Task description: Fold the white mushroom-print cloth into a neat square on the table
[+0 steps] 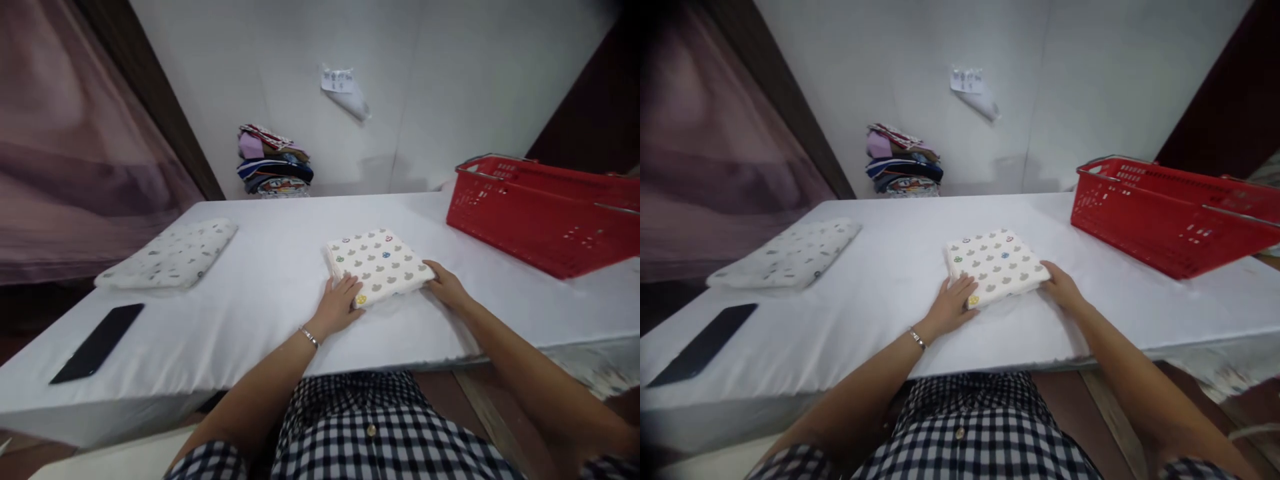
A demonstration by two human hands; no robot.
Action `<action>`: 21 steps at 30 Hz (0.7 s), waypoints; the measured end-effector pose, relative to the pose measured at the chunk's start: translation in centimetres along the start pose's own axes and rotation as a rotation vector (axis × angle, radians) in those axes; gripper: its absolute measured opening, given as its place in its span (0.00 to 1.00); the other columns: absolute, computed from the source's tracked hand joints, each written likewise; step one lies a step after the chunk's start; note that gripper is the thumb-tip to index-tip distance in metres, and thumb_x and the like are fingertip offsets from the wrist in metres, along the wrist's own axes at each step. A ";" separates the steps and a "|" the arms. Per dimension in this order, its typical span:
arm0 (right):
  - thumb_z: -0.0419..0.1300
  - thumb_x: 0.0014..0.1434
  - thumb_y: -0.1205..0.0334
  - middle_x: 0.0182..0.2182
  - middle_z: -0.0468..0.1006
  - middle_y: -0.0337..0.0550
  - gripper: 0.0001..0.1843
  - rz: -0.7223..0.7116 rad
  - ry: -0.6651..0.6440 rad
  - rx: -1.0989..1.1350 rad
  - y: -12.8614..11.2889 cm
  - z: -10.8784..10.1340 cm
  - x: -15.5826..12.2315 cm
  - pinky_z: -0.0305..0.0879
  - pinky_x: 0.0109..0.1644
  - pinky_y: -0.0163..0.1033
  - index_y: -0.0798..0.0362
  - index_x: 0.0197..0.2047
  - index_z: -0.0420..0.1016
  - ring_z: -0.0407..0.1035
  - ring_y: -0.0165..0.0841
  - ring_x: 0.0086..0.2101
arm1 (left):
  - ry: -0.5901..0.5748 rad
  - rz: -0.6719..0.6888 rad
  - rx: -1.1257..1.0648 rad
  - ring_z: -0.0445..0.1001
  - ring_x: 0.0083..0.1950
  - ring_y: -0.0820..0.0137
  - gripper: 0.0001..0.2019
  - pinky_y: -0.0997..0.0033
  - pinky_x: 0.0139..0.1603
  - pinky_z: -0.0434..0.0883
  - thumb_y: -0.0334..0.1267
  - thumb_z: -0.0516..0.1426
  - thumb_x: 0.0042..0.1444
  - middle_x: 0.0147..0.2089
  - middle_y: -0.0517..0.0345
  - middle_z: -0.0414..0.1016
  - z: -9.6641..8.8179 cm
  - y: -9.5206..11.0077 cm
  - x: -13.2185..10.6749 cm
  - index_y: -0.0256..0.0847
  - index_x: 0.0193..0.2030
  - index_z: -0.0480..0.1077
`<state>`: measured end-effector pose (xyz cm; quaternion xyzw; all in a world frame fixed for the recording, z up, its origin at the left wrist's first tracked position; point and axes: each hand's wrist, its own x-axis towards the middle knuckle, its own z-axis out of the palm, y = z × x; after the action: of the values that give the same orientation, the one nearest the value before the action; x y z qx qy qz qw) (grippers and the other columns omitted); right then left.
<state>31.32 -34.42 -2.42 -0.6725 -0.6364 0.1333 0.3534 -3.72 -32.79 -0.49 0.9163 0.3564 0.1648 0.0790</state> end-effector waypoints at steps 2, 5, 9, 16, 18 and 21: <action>0.58 0.49 0.62 0.51 0.74 0.42 0.30 0.113 -0.079 0.128 -0.6 -0.9 0.2 0.64 0.56 0.53 0.44 0.57 0.65 0.68 0.45 0.50 | 0.002 0.001 -0.012 0.47 0.70 0.61 0.29 0.48 0.67 0.43 0.46 0.54 0.57 0.68 0.51 0.54 0.0 0.0 -0.1 0.43 0.64 0.55; 0.57 0.52 0.57 0.50 0.75 0.46 0.32 0.251 -0.229 0.366 -1.2 -2.2 0.7 0.70 0.50 0.49 0.45 0.61 0.59 0.71 0.43 0.46 | 0.023 0.021 -0.016 0.46 0.70 0.61 0.30 0.50 0.68 0.42 0.40 0.54 0.55 0.68 0.51 0.54 -0.1 0.2 -0.2 0.42 0.65 0.54; 0.53 0.56 0.43 0.55 0.70 0.50 0.32 0.360 -0.274 0.358 -1.2 -2.5 2.2 0.74 0.41 0.46 0.44 0.62 0.59 0.71 0.44 0.48 | 0.042 0.063 -0.002 0.44 0.70 0.62 0.33 0.50 0.69 0.41 0.31 0.52 0.52 0.68 0.52 0.53 -0.3 0.5 -0.4 0.42 0.66 0.51; 0.64 0.47 0.50 0.52 0.73 0.49 0.30 0.511 -0.317 0.430 -2.6 -2.5 5.1 0.75 0.39 0.45 0.45 0.55 0.68 0.72 0.44 0.45 | 0.038 0.108 0.019 0.46 0.70 0.63 0.35 0.50 0.69 0.42 0.27 0.50 0.50 0.69 0.52 0.52 -0.7 0.8 -0.8 0.42 0.67 0.49; 0.61 0.48 0.53 0.50 0.75 0.48 0.27 0.520 -0.354 0.507 -3.2 -3.0 5.5 0.74 0.39 0.44 0.47 0.52 0.70 0.73 0.43 0.43 | 0.042 0.106 0.034 0.47 0.70 0.63 0.34 0.51 0.69 0.41 0.27 0.50 0.51 0.69 0.53 0.52 -0.7 0.8 -0.8 0.42 0.67 0.49; 0.58 0.50 0.54 0.44 0.78 0.49 0.22 0.511 -0.389 0.593 -3.9 -3.4 5.8 0.74 0.39 0.44 0.50 0.49 0.72 0.74 0.42 0.40 | 0.069 0.083 0.059 0.48 0.69 0.63 0.32 0.51 0.69 0.40 0.31 0.51 0.53 0.69 0.52 0.52 -0.6 0.9 -0.7 0.42 0.66 0.49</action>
<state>31.35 -30.15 4.11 -0.6403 -0.4385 0.5175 0.3604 -3.89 -33.93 0.11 0.9260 0.3253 0.1886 0.0325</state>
